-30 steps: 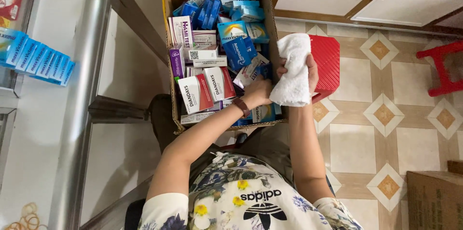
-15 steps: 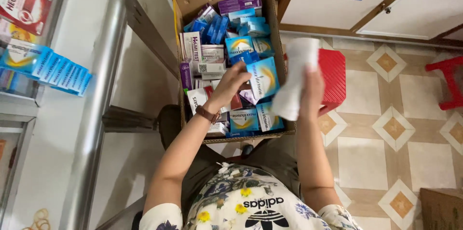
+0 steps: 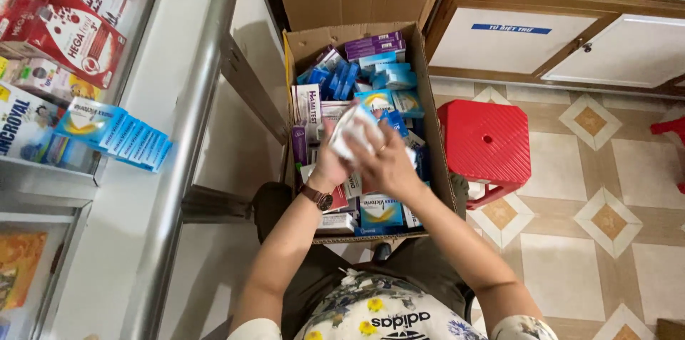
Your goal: Wiping and cleaning various pharmaceutical product boxes taken from a carton.
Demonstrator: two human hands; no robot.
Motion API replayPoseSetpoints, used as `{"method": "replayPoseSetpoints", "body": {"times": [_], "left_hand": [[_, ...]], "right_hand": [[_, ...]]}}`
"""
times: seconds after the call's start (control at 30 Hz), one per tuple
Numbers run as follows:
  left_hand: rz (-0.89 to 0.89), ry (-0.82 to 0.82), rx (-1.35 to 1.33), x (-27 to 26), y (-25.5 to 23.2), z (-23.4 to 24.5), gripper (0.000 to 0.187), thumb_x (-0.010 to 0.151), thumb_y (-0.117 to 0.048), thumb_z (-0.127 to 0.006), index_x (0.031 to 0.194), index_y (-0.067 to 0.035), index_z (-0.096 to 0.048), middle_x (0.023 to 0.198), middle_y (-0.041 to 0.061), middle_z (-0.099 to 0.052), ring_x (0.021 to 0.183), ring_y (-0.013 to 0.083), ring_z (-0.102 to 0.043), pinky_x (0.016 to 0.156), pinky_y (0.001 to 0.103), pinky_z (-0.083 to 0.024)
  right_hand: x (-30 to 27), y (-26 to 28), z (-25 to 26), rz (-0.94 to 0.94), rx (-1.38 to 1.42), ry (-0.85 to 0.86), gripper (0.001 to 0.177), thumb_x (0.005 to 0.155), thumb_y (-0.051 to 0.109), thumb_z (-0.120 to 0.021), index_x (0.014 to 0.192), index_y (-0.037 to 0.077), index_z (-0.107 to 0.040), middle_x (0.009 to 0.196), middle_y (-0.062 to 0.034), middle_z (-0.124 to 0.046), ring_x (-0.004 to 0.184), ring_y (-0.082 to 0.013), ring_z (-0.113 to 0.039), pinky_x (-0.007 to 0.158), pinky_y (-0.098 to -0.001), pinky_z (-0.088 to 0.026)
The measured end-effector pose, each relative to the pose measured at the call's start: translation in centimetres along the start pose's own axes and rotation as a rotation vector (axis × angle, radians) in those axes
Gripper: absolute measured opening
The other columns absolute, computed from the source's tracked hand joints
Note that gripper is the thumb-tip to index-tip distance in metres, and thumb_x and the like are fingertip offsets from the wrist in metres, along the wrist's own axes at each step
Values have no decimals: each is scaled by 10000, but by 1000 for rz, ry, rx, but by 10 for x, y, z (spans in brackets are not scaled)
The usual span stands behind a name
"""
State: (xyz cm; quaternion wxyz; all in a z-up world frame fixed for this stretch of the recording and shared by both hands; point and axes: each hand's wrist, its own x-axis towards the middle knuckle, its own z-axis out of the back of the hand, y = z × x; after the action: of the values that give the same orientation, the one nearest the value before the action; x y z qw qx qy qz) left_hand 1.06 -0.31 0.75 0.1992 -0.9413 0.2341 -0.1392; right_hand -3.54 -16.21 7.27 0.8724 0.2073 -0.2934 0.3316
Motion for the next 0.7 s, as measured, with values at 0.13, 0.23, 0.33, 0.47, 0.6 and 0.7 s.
{"method": "replayPoseSetpoints", "body": {"times": [0.13,0.23,0.33,0.47,0.6,0.7], "left_hand": [[-44,-40,-27,0,-13,-23,879,979,-747,-348,1631,-161,-294,1591,191,-430,1492,366,-394,1228,531,-349],[-78,-89,53,0,-14,-25,804,1046,-652,-341,1656,-135,-259,1615,197,-408,1510,349,-391,1263,482,-322],[-38,-72,50,-3,-12,-26,760,1051,-600,-372,1650,-147,-257,1597,186,-409,1467,357,-396,1219,509,-328],[-97,-100,198,-6,-10,-33,809,1021,-596,-495,1652,-158,-243,1633,109,-377,1508,294,-365,1253,468,-292],[-264,-99,370,-7,-9,-21,940,961,-676,-557,1668,-159,-215,1627,132,-378,1516,280,-376,1259,451,-305],[-424,-206,991,-12,-19,-21,966,968,-771,-483,1663,-154,-219,1707,88,-304,1566,243,-351,1281,435,-334]], "right_hand": [[8,8,-3,17,76,27,588,808,256,-822,1369,195,-660,1525,-127,-510,1199,-399,-520,1057,-484,-463],[7,6,-9,-10,60,34,590,780,232,-817,1352,215,-671,1505,-133,-546,1164,-401,-531,1028,-475,-483],[-1,-3,-16,-92,77,31,611,792,202,-810,1380,184,-645,1407,-143,-598,1120,-411,-537,991,-479,-495],[-7,-9,-17,-195,78,-9,643,845,159,-809,1447,127,-586,1315,-165,-648,1087,-438,-547,964,-489,-500],[-4,-8,-3,-178,176,56,693,800,100,-794,1453,97,-562,1292,-197,-667,1055,-458,-549,951,-501,-499],[-6,-8,1,-184,272,210,716,743,82,-797,1426,145,-590,1235,-182,-686,1059,-444,-559,919,-491,-512]]}}
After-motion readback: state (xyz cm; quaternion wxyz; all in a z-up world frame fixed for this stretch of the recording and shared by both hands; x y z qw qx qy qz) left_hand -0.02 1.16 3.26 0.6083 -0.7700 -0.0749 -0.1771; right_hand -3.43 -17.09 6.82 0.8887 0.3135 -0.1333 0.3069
